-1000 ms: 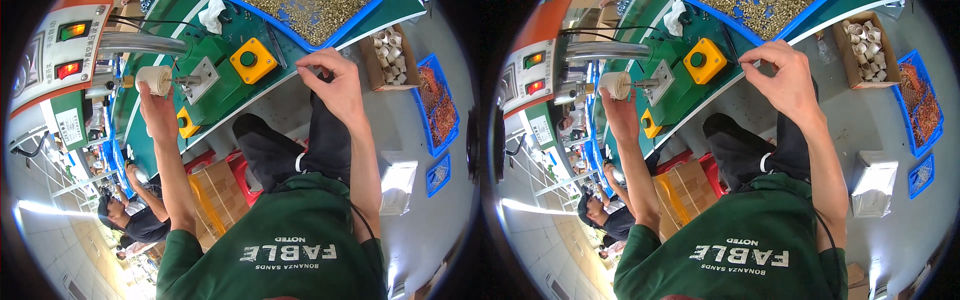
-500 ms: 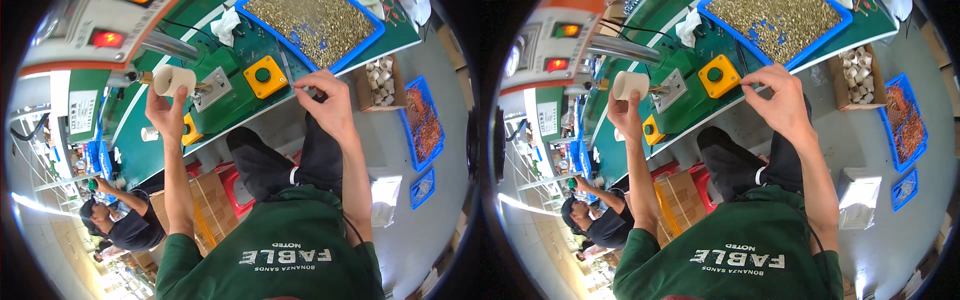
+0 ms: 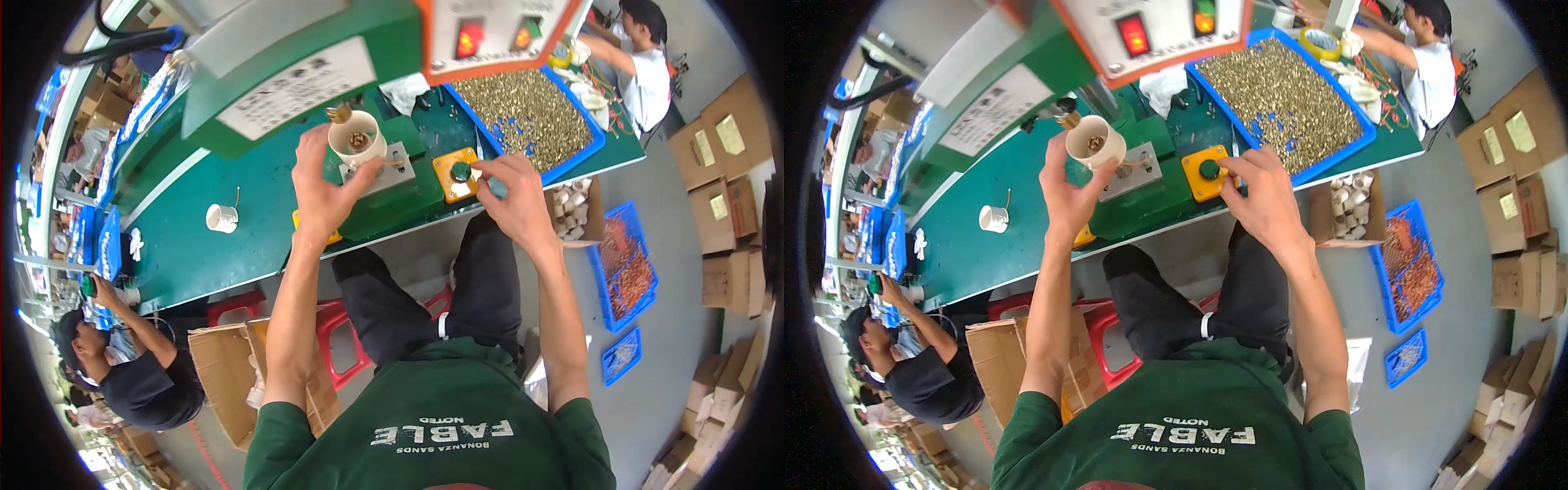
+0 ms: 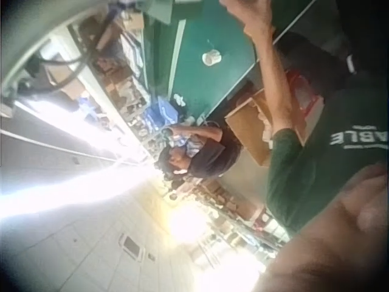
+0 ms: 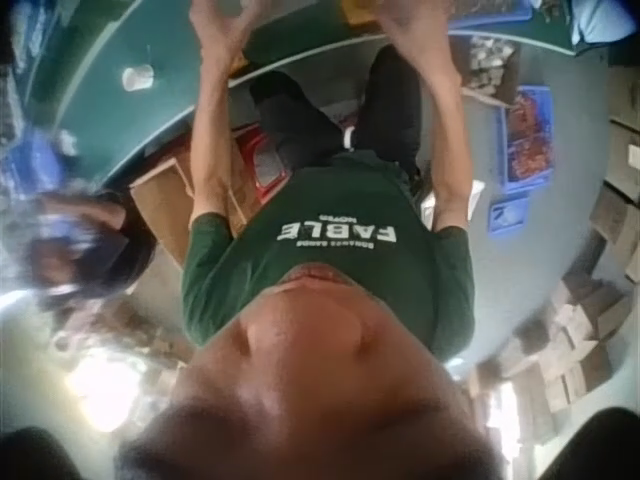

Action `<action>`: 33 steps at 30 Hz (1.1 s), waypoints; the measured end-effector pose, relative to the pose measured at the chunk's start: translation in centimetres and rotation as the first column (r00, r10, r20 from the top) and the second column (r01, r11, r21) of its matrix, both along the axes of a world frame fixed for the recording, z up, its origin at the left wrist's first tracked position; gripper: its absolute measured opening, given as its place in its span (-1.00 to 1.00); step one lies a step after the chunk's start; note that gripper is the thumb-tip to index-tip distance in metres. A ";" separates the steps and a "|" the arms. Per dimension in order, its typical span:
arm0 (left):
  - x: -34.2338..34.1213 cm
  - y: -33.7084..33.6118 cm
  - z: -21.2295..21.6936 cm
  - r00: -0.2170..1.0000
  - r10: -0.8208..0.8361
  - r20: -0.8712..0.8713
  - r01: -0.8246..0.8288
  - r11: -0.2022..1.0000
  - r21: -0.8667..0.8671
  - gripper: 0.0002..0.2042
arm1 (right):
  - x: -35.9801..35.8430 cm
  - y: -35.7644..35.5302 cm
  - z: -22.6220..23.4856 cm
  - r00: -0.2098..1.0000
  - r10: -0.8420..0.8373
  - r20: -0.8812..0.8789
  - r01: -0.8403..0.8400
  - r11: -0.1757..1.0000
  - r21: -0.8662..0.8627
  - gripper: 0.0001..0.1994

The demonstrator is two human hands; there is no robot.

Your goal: The person assembles small electronic components by inserting metal pins into them, then pressing the components with a pneumatic press.

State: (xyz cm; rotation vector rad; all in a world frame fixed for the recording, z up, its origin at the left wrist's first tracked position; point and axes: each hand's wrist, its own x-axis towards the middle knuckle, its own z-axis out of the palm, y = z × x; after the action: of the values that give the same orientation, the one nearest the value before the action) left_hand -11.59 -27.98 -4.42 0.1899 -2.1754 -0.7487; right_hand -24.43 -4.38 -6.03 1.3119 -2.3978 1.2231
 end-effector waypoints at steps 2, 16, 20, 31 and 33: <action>0.4 -0.7 -0.6 0.999 -0.023 0.035 0.025 0.998 -0.052 -0.51 | -0.1 -0.2 0.5 0.999 0.030 -0.021 -0.029 0.999 0.033 -0.78; 9.9 -0.4 -7.9 0.986 0.148 -0.070 -0.160 0.966 -0.205 -0.69 | 0.3 -1.4 1.8 0.927 0.177 -0.331 -0.030 0.914 0.404 -0.69; 10.7 -0.2 -8.9 0.972 0.186 -0.145 -0.212 0.959 -0.190 -0.65 | 0.4 -1.5 2.2 0.913 0.230 -0.337 -0.061 0.894 0.444 -0.71; 10.6 -1.1 -10.6 0.974 0.131 -0.182 -0.167 0.966 -0.199 -0.54 | -0.8 -2.4 4.1 0.986 0.160 -0.041 -0.138 0.935 0.325 -0.85; 10.5 -1.1 -10.6 0.963 0.164 -0.213 -0.194 0.973 -0.125 -0.45 | -0.5 -3.1 4.7 0.994 0.109 0.026 -0.112 0.960 0.258 -0.86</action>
State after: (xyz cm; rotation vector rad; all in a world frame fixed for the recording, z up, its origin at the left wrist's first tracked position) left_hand -1.04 -29.11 -15.04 0.2230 -1.9794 -0.4831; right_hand -24.96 -7.45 -1.29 1.5336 -2.5942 0.9667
